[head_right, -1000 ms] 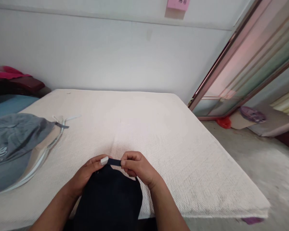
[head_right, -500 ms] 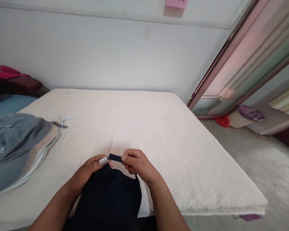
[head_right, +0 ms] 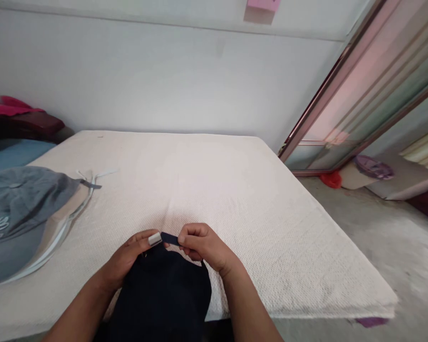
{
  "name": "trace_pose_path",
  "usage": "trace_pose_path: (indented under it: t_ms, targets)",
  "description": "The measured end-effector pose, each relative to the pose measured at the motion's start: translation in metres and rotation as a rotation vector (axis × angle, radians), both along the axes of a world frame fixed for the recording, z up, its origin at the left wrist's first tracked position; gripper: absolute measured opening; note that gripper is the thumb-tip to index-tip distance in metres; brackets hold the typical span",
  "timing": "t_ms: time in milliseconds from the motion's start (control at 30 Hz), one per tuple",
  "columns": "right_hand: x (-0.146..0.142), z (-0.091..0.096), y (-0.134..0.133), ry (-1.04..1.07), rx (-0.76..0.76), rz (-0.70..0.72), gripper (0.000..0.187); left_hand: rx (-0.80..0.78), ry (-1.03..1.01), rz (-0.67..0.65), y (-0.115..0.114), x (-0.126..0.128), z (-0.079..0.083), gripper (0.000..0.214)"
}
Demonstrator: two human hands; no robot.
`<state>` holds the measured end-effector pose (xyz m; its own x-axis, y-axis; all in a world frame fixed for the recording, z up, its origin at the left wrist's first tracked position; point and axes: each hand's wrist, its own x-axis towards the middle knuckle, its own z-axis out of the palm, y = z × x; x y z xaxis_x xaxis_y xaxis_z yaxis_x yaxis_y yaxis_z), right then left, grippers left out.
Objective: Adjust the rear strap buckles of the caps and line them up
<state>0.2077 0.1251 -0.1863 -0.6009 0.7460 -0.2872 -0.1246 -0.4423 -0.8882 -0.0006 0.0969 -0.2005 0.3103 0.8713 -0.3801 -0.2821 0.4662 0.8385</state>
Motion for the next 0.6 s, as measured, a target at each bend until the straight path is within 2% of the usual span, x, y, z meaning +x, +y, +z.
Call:
trace_pose_path:
  t_ms: [167,367,600]
  targets:
    - [0.005,0.001,0.001,-0.008,0.023,0.046,0.019,0.011,0.107,0.051,-0.001,-0.002,-0.002,0.028]
    - [0.004,0.001,-0.003,0.000,0.112,0.061,0.025,0.007,0.119,-0.157,-0.002,0.005,0.009,0.028]
    - [0.004,0.002,-0.002,0.034,0.006,0.073,0.018,-0.038,0.175,0.001,-0.004,0.005,0.000,0.031]
